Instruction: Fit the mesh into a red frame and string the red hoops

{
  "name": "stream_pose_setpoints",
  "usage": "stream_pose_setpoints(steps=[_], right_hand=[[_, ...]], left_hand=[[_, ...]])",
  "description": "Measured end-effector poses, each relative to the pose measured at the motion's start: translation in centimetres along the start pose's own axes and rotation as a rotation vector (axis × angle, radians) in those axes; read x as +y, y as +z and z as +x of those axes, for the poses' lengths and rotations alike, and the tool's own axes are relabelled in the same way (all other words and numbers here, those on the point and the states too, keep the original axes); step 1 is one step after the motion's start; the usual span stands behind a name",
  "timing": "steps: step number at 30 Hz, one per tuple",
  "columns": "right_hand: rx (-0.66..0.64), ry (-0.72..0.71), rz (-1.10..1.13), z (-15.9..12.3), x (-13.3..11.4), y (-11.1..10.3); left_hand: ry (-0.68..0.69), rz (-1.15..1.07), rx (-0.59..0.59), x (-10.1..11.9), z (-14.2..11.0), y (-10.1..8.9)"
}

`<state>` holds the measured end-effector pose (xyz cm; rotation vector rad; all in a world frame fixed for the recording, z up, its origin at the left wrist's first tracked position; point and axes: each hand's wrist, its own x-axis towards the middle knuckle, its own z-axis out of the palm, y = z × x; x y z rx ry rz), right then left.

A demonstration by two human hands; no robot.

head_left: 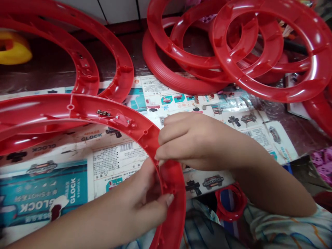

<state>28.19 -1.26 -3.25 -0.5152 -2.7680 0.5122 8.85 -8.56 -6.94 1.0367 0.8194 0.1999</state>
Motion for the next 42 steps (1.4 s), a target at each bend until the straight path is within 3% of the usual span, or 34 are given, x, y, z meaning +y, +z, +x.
stream_pose_setpoints(steps=[6,10,12,15,21,28,33,42], right_hand=[[-0.033,0.066,0.032,0.1,0.1,0.1],[-0.049,0.106,-0.021,0.1,0.1,-0.2],[-0.054,0.114,-0.034,0.1,0.1,-0.2],[-0.039,0.120,-0.050,0.0,0.1,0.0],[0.023,0.097,-0.079,-0.1,-0.1,0.5],[0.058,-0.012,-0.026,-0.1,0.1,0.0],[0.053,0.032,0.084,0.1,-0.1,-0.1],[0.097,0.217,0.311,0.5,-0.7,0.1]], left_hand=[[-0.053,0.000,-0.009,0.2,0.2,0.1],[-0.086,-0.363,0.005,1.2,0.2,0.6],[-0.166,-0.476,0.054,1.7,0.3,0.8],[-0.271,-0.472,0.165,2.0,0.5,1.0],[-0.109,-0.296,0.316,1.7,0.9,1.2],[-0.091,-0.326,0.255,1.9,0.5,1.1],[-0.161,-0.374,0.244,1.7,0.4,1.1],[-0.082,-0.368,0.125,1.7,1.0,1.0]])
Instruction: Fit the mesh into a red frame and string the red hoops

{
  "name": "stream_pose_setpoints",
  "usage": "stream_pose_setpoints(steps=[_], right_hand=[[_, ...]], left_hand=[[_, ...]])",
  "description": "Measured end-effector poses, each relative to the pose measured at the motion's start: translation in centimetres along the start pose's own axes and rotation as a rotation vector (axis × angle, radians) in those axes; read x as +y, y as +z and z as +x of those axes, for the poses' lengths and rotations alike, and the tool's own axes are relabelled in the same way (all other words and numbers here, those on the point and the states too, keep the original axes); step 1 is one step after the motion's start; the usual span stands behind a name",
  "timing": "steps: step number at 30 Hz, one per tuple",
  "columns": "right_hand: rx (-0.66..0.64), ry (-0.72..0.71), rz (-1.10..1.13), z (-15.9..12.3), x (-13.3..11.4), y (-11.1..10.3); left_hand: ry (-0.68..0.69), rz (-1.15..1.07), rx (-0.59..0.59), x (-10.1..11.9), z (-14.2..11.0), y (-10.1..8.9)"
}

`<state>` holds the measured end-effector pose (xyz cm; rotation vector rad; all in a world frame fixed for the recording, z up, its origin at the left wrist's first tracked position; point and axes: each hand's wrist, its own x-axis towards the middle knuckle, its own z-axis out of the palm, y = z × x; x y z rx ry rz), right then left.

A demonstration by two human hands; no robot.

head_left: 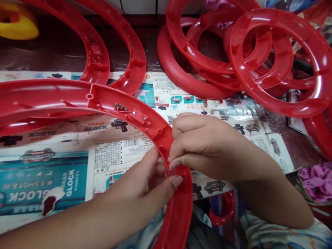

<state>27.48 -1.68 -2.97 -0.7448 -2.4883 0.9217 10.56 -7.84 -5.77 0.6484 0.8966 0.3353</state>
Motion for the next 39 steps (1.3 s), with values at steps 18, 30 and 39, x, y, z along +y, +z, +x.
stream_pose_setpoints(steps=[18,30,39], right_hand=[[-0.020,0.024,-0.109,0.1,0.1,0.1],[0.017,0.006,-0.104,0.4,0.9,0.6],[0.034,0.012,-0.021,0.6,1.2,0.7]], left_hand=[[0.008,0.011,-0.096,-1.1,0.2,-0.8],[-0.032,-0.036,0.014,-0.4,-0.1,-0.7],[-0.055,-0.154,-0.015,-0.1,0.1,-0.6]])
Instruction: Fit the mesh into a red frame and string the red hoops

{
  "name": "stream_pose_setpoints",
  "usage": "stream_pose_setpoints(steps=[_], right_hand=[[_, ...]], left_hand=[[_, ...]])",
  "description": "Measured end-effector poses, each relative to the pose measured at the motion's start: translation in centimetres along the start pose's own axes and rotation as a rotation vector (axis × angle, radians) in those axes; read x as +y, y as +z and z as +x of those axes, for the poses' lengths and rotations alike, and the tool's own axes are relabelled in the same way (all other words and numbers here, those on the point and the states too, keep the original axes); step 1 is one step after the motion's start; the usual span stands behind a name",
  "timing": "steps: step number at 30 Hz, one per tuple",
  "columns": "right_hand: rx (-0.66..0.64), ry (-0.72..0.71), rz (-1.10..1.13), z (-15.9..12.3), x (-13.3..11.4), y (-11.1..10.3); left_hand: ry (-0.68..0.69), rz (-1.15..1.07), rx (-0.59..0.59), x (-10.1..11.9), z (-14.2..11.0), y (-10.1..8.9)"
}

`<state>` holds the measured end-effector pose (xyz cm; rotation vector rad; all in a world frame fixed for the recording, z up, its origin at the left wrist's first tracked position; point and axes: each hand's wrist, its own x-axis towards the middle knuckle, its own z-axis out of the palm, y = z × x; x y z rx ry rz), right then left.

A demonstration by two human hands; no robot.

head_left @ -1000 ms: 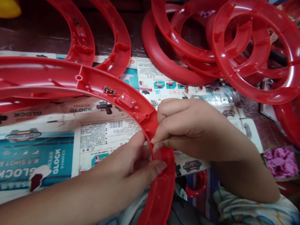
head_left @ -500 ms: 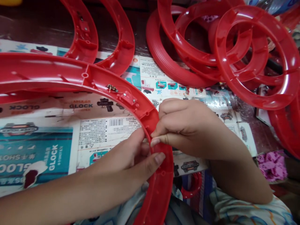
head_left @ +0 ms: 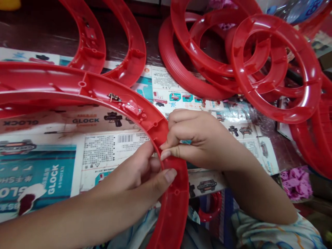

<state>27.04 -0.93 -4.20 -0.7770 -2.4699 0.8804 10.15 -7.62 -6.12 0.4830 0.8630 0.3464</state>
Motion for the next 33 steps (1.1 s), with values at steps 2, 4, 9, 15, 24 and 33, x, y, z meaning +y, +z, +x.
stream_pose_setpoints(steps=[2,4,9,15,24,33], right_hand=[[-0.004,0.008,0.013,0.0,0.1,0.1],[0.002,0.013,0.026,0.0,0.2,0.1],[0.005,0.012,0.111,-0.2,0.2,-0.2],[-0.038,-0.002,0.175,-0.2,0.1,-0.5],[-0.083,0.014,0.180,0.0,0.7,-0.4],[0.077,-0.088,-0.131,-0.3,0.8,0.0]], left_hand=[[-0.014,-0.019,0.018,0.0,0.2,0.0],[0.008,-0.035,0.052,-0.1,0.4,0.1],[0.068,0.057,0.145,-0.3,0.1,0.6],[0.027,0.060,0.096,0.0,-0.2,0.7],[-0.004,0.077,0.051,0.1,0.1,0.7],[0.142,0.284,0.178,0.1,0.7,-0.4]])
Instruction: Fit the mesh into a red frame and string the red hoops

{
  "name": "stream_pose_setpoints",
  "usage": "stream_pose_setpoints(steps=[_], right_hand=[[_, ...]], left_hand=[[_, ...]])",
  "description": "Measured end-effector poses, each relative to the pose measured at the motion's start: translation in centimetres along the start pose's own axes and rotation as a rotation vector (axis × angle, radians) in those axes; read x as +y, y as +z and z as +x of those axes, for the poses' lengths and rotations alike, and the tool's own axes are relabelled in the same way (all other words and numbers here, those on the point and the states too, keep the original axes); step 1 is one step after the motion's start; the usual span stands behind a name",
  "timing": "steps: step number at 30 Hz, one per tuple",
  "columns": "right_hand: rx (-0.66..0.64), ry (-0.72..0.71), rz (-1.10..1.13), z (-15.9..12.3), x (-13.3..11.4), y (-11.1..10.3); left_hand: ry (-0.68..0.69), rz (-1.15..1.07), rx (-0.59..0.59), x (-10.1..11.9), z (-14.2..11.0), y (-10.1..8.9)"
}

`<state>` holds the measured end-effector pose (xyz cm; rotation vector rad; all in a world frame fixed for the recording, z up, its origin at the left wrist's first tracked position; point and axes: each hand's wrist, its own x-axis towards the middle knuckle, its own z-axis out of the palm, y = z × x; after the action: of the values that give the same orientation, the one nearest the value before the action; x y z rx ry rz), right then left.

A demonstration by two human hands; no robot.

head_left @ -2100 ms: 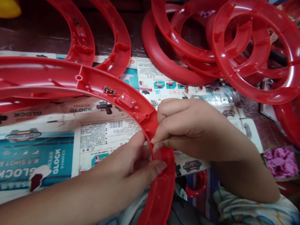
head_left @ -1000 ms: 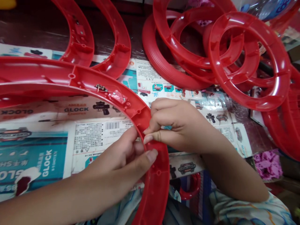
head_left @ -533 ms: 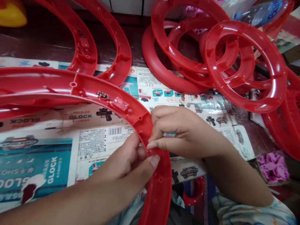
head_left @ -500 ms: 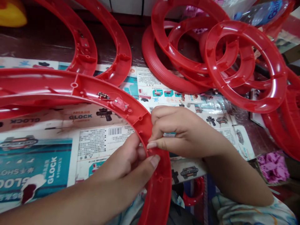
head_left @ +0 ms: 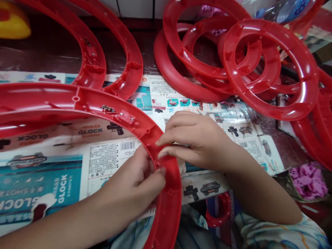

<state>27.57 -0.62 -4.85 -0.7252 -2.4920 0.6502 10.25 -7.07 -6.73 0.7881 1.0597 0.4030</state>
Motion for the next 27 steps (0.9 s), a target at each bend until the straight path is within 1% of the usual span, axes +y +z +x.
stream_pose_setpoints(steps=[2,3,6,9,12,15,17,21,24,27], right_hand=[[0.016,-0.061,-0.106,-0.2,-0.1,-0.3],[0.014,-0.079,-0.148,-0.2,-0.2,-0.4],[0.005,-0.086,-0.177,-0.2,-0.8,-0.8],[0.008,-0.063,-0.057,-0.1,-1.3,-0.9],[0.006,-0.037,0.074,0.1,-1.3,-0.7],[-0.020,0.007,0.179,0.1,-0.8,-0.7],[-0.031,0.007,0.218,0.0,-0.4,-0.7],[-0.027,0.006,0.132,-0.1,-0.1,-0.8],[-0.040,-0.001,0.083,0.0,-0.1,-0.7],[-0.029,0.025,0.031,0.1,-0.3,-0.5]], left_hand=[[0.083,0.051,-0.009,-0.1,0.1,0.0],[0.094,0.047,-0.021,-0.1,0.1,0.1],[0.037,-0.008,-0.105,-0.2,-0.2,0.4],[0.025,0.055,-0.166,-0.7,-0.6,0.6],[0.030,0.104,-0.175,-1.3,-0.9,0.7],[0.011,0.037,-0.234,-1.4,-1.2,1.0],[-0.007,-0.046,-0.262,-1.2,-1.2,1.2],[-0.081,-0.198,-0.185,-0.6,-0.8,1.4],[-0.089,-0.165,-0.075,-0.2,-0.4,1.4],[-0.030,-0.077,0.066,0.2,0.0,1.2]])
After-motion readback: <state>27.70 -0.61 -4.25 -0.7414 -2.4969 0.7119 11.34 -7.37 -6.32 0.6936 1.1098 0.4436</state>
